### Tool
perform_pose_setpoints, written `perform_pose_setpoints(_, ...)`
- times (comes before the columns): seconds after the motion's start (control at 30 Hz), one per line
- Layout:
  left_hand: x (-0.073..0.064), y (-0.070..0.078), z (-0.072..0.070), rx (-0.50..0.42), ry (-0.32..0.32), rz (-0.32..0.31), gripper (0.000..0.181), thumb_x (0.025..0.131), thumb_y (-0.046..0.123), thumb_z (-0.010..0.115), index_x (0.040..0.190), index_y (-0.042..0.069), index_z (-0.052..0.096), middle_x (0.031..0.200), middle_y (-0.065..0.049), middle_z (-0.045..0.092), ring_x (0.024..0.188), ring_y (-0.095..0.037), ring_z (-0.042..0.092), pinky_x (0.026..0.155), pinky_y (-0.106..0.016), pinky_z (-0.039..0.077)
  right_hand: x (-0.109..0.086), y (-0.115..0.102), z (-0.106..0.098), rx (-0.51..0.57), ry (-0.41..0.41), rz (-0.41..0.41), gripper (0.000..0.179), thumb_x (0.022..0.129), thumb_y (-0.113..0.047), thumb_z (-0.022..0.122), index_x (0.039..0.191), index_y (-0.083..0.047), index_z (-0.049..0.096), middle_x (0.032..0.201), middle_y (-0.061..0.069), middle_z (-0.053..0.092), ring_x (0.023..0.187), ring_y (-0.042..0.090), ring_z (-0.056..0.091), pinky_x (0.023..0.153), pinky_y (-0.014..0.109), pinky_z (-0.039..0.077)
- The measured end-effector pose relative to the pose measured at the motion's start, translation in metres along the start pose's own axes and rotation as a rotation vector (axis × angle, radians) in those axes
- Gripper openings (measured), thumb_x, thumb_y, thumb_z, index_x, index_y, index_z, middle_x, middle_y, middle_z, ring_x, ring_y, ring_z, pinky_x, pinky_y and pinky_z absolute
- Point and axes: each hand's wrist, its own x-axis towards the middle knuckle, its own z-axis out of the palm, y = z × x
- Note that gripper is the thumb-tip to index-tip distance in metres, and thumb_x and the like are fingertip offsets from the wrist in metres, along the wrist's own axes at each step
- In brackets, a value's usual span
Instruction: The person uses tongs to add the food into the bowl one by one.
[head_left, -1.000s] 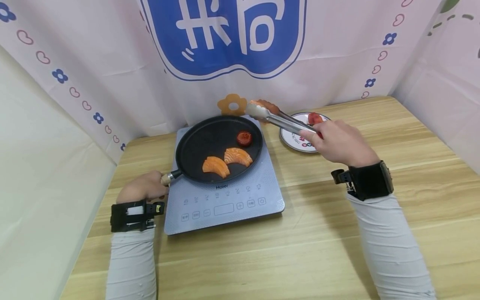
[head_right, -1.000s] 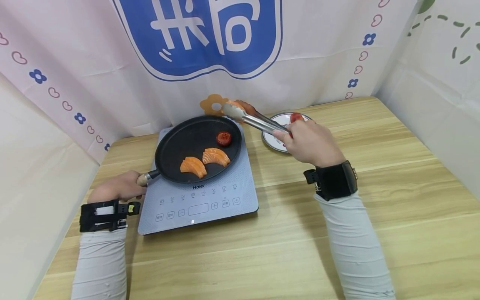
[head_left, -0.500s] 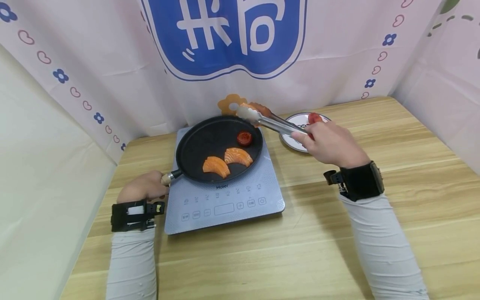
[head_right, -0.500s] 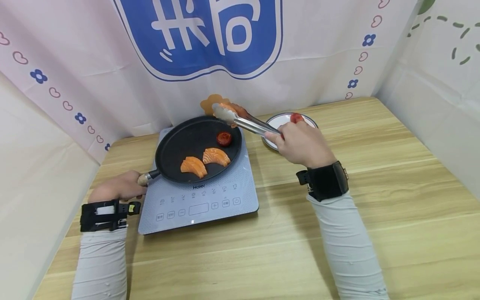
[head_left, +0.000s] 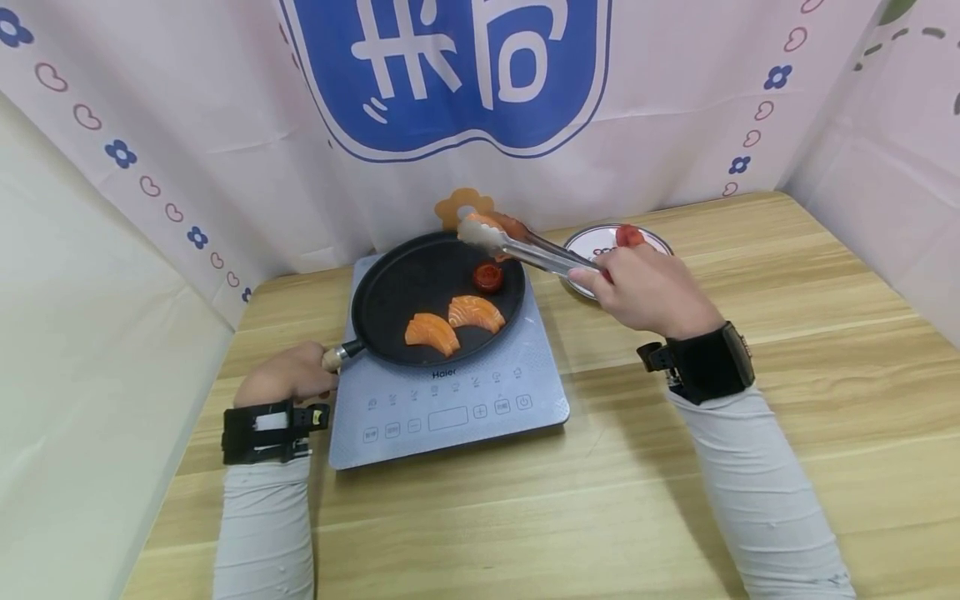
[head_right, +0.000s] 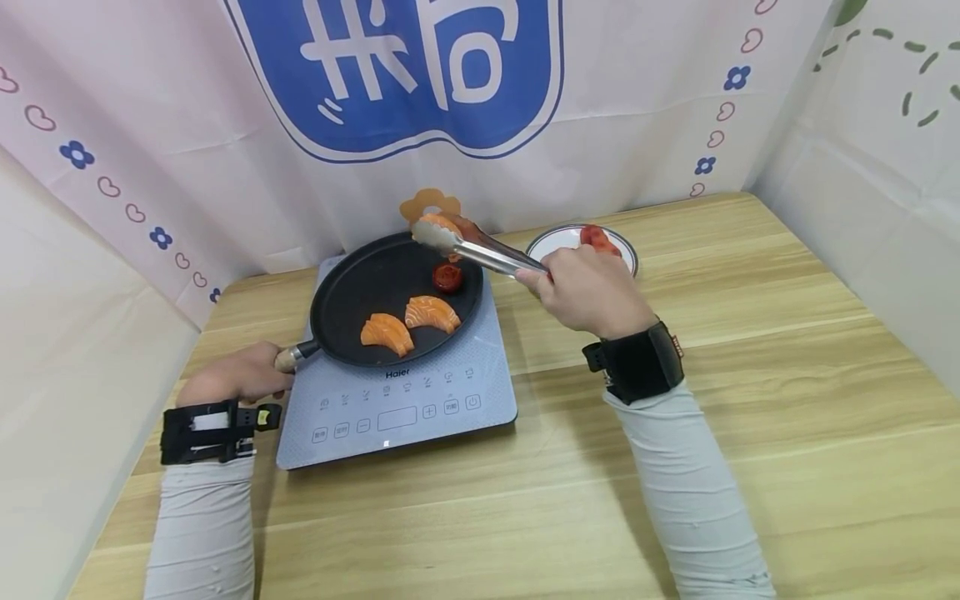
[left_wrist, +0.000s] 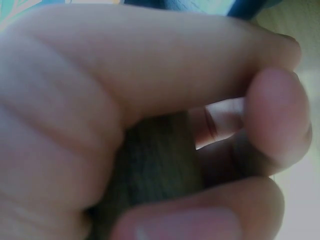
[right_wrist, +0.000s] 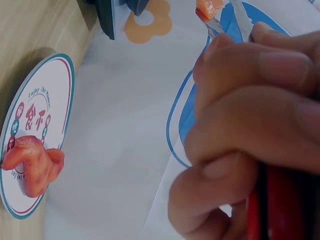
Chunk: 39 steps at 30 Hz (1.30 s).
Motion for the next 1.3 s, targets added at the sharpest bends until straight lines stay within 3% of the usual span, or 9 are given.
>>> perform_pose_setpoints(0.27, 0.002, 0.0, 0.0, 0.001, -0.001, -0.017, 0.012, 0.092, 0.01, 0.057, 0.08, 0.009, 0.057, 0.068, 0.0, 0.056, 0.058, -0.013, 0.051, 0.055, -0.027, 0.045, 0.002, -0.007, 0.006, -0.01, 0.019, -0.005, 0.046, 0.108, -0.048, 0.051, 0.08, -0.012, 0.058, 0.069, 0.004, 0.051, 0.07, 0.026, 0.055, 0.068, 0.038, 0.039)
perform_pose_setpoints(0.5, 0.002, 0.0, -0.001, 0.015, -0.007, -0.013, 0.022, 0.094, 0.011, 0.056, 0.072, 0.014, 0.052, 0.063, 0.003, 0.052, 0.054, -0.011, 0.048, 0.053, -0.025, 0.043, 0.004, -0.013, 0.01, 0.012, 0.013, -0.013, 0.047, 0.11, -0.048, 0.049, 0.081, -0.012, 0.058, 0.067, 0.001, 0.047, 0.062, 0.023, 0.051, 0.06, 0.035, 0.035)
perform_pose_setpoints(1.3, 0.001, 0.002, 0.0, 0.022, -0.004, -0.013, 0.019, 0.093, 0.01, 0.056, 0.074, 0.012, 0.055, 0.065, 0.002, 0.054, 0.055, -0.011, 0.048, 0.053, -0.025, 0.043, 0.011, -0.028, 0.028, -0.068, 0.079, -0.062, 0.044, 0.108, -0.047, 0.054, 0.081, -0.012, 0.061, 0.065, 0.001, 0.046, 0.061, 0.023, 0.053, 0.053, 0.034, 0.035)
